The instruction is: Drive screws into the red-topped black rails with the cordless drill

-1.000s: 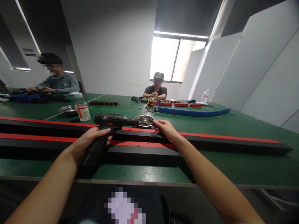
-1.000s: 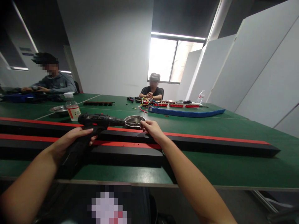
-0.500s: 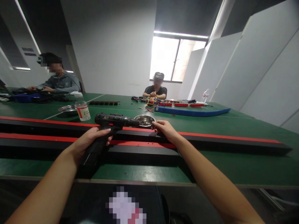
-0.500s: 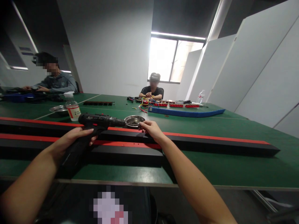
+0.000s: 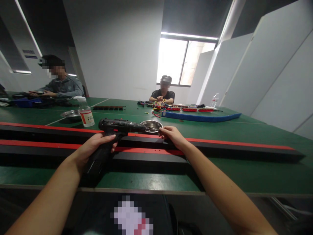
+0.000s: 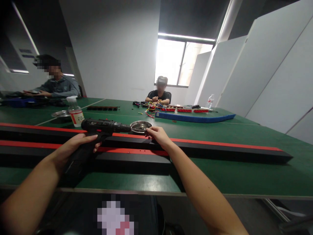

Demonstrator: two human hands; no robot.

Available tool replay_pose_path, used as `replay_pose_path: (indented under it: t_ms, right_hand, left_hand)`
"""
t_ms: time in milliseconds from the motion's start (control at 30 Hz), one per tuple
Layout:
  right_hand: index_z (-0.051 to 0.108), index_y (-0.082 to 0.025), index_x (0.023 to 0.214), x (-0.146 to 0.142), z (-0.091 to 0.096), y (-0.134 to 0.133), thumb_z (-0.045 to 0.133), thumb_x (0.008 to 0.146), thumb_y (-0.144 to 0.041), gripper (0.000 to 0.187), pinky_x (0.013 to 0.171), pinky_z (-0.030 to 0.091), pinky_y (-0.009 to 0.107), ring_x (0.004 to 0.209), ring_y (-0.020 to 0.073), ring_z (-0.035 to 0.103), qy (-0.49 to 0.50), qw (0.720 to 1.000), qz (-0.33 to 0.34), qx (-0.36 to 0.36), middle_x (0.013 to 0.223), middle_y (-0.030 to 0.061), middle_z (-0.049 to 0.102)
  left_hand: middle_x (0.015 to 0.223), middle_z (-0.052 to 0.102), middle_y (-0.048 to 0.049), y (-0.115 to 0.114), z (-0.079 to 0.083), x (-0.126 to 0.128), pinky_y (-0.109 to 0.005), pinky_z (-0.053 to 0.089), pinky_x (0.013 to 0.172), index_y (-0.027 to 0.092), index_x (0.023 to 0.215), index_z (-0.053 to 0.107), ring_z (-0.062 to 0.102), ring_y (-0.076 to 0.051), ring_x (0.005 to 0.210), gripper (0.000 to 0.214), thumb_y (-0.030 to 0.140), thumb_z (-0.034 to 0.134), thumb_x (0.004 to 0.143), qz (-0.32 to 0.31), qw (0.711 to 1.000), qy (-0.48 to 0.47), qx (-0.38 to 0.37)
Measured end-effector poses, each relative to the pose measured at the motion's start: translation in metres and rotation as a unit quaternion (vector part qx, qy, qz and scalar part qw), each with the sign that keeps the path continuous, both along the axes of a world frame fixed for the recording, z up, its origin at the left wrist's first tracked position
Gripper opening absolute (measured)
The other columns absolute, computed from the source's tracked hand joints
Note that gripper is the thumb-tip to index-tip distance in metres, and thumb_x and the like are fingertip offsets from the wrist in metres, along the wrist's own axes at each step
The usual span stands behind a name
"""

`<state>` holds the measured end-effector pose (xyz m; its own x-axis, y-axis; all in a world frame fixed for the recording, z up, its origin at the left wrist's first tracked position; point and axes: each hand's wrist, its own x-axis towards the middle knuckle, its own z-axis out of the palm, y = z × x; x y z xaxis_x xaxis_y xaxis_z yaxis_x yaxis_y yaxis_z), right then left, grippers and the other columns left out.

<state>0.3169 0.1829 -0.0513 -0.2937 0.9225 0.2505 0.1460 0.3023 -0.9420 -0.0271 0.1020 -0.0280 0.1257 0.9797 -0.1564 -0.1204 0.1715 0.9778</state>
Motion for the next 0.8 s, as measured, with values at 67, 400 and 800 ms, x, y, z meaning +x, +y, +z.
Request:
replay_pose_path:
  t_ms: [67, 400, 800]
  right_hand:
    - [0.067, -0.016, 0.077, 0.0, 0.0, 0.0, 0.072, 0.081, -0.059, 0.043, 0.064, 0.041, 0.027, 0.066, 0.014, 0.056, -0.004, 1.0, 0.0, 0.003, 0.072, 0.0033, 0.064]
    - [0.066, -0.017, 0.079, -0.002, 0.001, 0.0, 0.067, 0.086, -0.06, 0.044, 0.067, 0.045, 0.028, 0.069, 0.0153, 0.059, -0.037, 0.999, 0.003, 0.027, 0.076, 0.0043, 0.067]
    - [0.067, -0.015, 0.079, -0.011, 0.0, -0.001, 0.067, 0.087, -0.051, 0.037, 0.054, 0.04, 0.026, 0.061, 0.0147, 0.057, -0.079, 0.995, -0.049, 0.025, 0.071, 0.0057, 0.065]
  left_hand:
    - [0.078, 0.069, -0.008, 0.001, -0.001, -0.001, -0.021, 0.056, 0.052, 0.012, 0.084, 0.07, 0.065, -0.015, 0.061, 0.027, 0.034, 0.083, 0.077, -0.004, 1.0, 0.005, 0.0]
    - [0.075, 0.068, -0.0059, -0.005, 0.003, 0.004, -0.019, 0.052, 0.055, 0.013, 0.082, 0.07, 0.063, -0.014, 0.063, 0.027, 0.038, 0.079, 0.08, -0.014, 0.998, 0.051, 0.03]
    - [0.069, 0.07, -0.0084, 0.01, 0.067, -0.053, -0.022, 0.051, 0.055, 0.01, 0.079, 0.071, 0.065, -0.02, 0.063, 0.036, 0.045, 0.079, 0.078, -0.017, 0.931, 0.351, 0.101]
